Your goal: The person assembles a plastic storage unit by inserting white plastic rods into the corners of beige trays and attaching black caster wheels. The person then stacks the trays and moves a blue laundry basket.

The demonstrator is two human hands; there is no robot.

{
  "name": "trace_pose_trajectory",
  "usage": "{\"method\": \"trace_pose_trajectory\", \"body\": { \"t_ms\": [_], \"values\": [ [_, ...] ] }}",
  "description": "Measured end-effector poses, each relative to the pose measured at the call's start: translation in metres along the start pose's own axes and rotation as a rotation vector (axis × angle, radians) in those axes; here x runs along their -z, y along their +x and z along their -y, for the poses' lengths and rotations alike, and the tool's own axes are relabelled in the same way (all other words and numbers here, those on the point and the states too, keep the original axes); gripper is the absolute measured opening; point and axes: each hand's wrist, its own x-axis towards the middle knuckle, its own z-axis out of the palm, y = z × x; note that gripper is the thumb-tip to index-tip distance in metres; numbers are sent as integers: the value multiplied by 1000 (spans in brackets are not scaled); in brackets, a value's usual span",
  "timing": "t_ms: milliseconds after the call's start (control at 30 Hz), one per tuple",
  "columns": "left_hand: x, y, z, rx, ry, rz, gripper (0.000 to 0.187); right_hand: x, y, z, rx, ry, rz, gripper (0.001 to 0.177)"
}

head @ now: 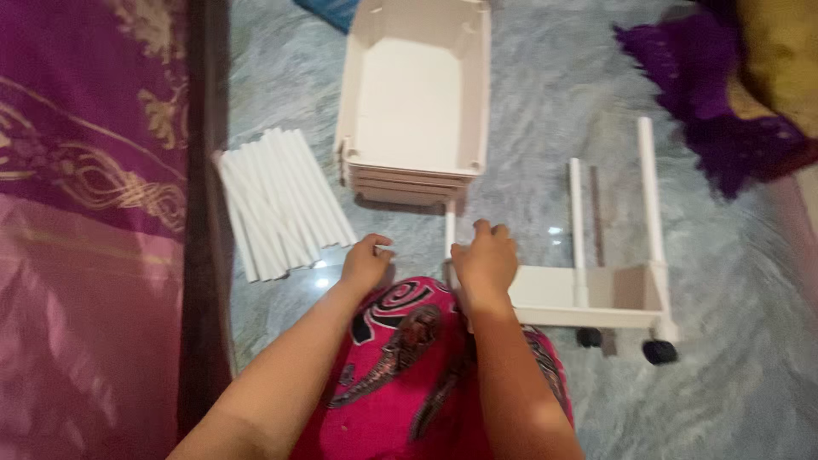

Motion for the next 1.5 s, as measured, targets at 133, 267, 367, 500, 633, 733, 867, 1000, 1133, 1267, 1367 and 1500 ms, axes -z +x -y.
{"method": "trace_pose_trajectory", "body": {
  "t_ms": [133, 267, 367, 500, 633, 733, 867, 1000, 1133, 1267, 1367, 1500],
  "values": [
    [-26, -17, -42, -47, -82, 138, 27, 7, -6, -27, -148, 69, 211, 38],
    [-55, -26, -64, -172, -3, 147, 25, 33, -29, -55, -131, 142, 49, 28],
    [-75, -27, -73, -218, 40, 160, 31, 69, -52, -73, -136, 204, -111, 21],
    [-102, -27, -106, -439, 156, -9, 51, 117, -86, -94, -128, 332, -330, 18],
    [-114, -34, -163, -465, 98, -14, 68, 145, -118, -108, -167, 537, -422, 19],
    [-112, -46, -203, -538, 67, -95, 73, 148, -139, -117, -95, 716, -533, 21],
    [-99, -72, -231, -478, -36, -31, 54, 141, -153, -139, -83, 864, -608, 21],
    [-80, -99, -241, -537, -92, 63, 40, 141, -158, -163, -116, 1004, -598, 19],
    [-69, -129, -241, -514, -54, -8, 37, 157, -167, -167, -394, 858, -381, 18],
    [-77, -160, -245, -534, -38, -31, 34, 177, -157, -149, -254, 555, -443, 17],
    [-88, -183, -253, -526, 3, -6, 34, 177, -124, -121, 61, 980, -494, 38],
    [-80, -214, -259, -675, -17, 180, 38, 163, -79, -81, -292, 1250, -245, 30]
  ]
}}
